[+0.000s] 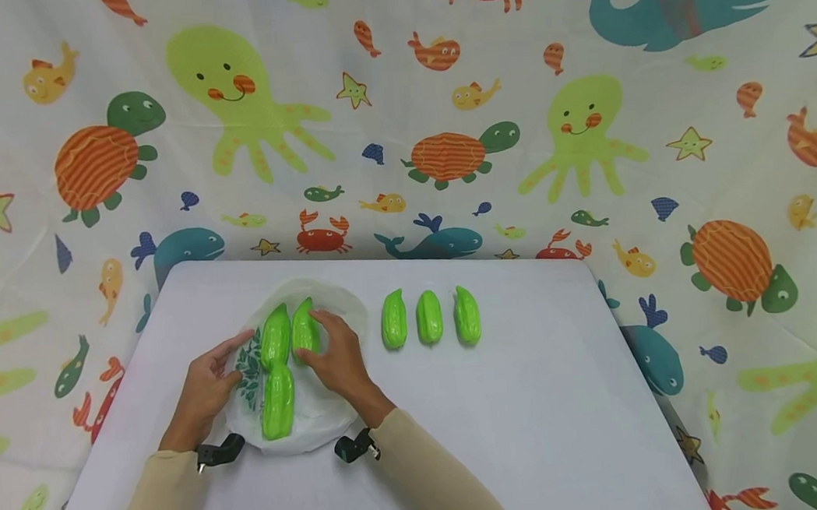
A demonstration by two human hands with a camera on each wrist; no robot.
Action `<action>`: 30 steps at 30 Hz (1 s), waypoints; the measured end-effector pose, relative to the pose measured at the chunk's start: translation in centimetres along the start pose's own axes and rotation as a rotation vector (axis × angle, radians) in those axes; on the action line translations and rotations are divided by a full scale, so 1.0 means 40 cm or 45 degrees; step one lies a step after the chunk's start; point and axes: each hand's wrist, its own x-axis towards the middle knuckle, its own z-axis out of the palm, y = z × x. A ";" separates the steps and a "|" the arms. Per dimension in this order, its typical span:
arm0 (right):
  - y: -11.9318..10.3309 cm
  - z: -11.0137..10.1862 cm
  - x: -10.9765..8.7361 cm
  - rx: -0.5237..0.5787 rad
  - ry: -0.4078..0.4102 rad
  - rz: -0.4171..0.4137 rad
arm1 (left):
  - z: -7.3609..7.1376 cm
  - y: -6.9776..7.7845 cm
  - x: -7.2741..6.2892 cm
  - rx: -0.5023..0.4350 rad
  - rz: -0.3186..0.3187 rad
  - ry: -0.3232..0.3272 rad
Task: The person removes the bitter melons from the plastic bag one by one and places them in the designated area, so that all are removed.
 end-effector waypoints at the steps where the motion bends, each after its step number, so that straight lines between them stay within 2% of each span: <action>1: 0.000 0.002 0.004 -0.006 -0.004 0.000 | 0.000 0.001 0.000 -0.001 0.003 -0.002; 10: 0.003 0.020 0.023 -0.060 -0.047 0.028 | -0.002 -0.003 0.004 -0.015 -0.013 -0.014; 22: 0.014 0.039 0.028 -0.088 -0.030 0.028 | -0.001 -0.007 0.002 -0.028 -0.003 -0.008; 30: 0.016 0.035 0.019 -0.069 -0.017 0.036 | -0.001 -0.009 0.004 -0.010 -0.030 0.002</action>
